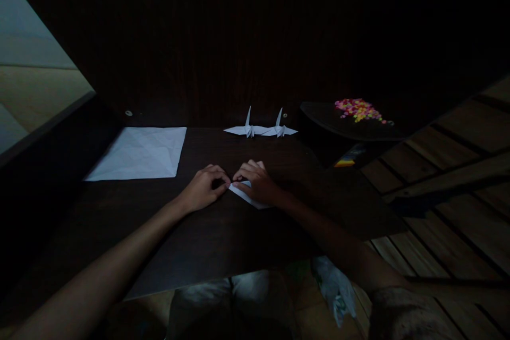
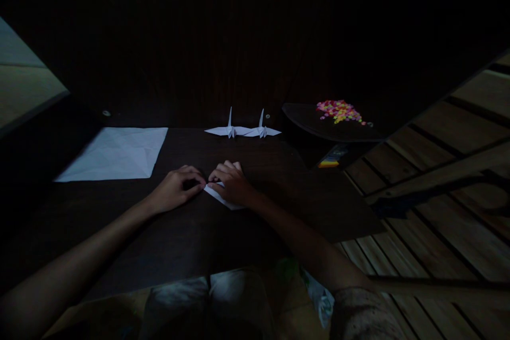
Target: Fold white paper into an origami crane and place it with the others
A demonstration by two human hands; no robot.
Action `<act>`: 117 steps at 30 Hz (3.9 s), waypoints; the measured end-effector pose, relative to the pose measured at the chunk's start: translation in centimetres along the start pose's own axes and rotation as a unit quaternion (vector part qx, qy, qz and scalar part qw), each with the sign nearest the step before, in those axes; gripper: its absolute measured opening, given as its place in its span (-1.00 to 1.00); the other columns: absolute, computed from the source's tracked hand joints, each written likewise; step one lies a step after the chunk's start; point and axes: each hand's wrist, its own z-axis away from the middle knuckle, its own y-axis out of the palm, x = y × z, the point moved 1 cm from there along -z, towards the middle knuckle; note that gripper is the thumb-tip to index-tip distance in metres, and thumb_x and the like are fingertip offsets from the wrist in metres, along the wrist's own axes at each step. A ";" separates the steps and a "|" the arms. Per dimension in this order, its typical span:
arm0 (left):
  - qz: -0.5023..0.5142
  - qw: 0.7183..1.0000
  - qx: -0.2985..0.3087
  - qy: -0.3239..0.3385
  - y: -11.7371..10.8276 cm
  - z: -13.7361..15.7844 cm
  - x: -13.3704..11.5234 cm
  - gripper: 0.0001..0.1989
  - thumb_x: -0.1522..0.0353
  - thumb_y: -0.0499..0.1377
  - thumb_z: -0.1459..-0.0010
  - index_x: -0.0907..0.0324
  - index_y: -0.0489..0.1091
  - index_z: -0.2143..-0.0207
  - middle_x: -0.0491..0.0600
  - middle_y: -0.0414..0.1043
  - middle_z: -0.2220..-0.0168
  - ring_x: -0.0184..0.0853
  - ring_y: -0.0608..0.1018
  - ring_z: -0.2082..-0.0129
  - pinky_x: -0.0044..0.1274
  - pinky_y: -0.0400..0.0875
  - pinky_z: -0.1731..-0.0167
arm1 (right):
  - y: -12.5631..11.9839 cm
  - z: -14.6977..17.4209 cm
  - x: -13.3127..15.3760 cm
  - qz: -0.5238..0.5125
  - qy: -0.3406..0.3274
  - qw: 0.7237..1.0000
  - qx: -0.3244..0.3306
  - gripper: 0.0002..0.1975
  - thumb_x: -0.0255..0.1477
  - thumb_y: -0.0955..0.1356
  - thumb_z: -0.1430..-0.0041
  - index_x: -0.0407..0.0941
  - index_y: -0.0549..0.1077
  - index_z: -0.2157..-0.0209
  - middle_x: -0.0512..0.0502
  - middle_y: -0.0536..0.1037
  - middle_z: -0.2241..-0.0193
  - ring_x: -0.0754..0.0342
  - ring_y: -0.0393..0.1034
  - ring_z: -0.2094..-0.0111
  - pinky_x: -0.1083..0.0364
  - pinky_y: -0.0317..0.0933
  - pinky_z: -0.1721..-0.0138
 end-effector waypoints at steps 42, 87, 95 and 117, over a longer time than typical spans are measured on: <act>-0.059 0.996 -0.049 -0.033 1.3 0.1 -0.2 -0.87 0.38 0.11 -0.13 0.22 0.43 0.35 0.00 0.39 0.36 -0.25 0.43 0.29 -0.41 0.33 0.21 | 1.2 0.1 0.8 0.126 -0.050 0.991 -0.006 -0.82 -0.41 0.22 -0.27 -0.14 0.43 0.33 -0.15 0.41 0.34 -0.01 0.19 0.27 0.02 0.08 0.23; -0.176 0.972 0.030 0.156 -0.3 0.1 1.5 -0.76 0.41 -0.04 -0.30 0.25 0.39 0.33 0.02 0.33 0.35 -0.31 0.41 0.32 -0.48 0.37 0.27 | 1.1 0.8 0.9 0.145 -0.092 0.984 -0.050 -0.91 -0.45 0.34 -0.04 -0.12 0.47 0.37 -0.10 0.42 0.37 0.05 0.17 0.35 0.06 0.01 0.33; -0.249 0.949 0.064 0.184 -0.2 0.0 1.3 -0.80 0.47 -0.05 -0.28 0.26 0.36 0.31 0.02 0.31 0.34 -0.30 0.38 0.33 -0.44 0.37 0.19 | 1.3 0.8 1.0 0.162 -0.101 0.981 -0.044 -0.92 -0.47 0.32 -0.07 -0.13 0.47 0.38 -0.10 0.43 0.38 0.05 0.17 0.35 0.06 -0.03 0.35; -0.037 0.995 0.027 0.089 0.2 0.2 0.5 -0.77 0.34 0.02 -0.27 0.21 0.43 0.16 0.01 0.34 0.26 -0.29 0.41 0.19 -0.42 0.33 0.12 | -0.1 0.2 0.9 0.088 -0.046 0.995 -0.026 -0.90 -0.40 0.32 -0.07 -0.14 0.36 0.38 -0.08 0.43 0.41 0.03 0.21 0.34 0.03 -0.01 0.27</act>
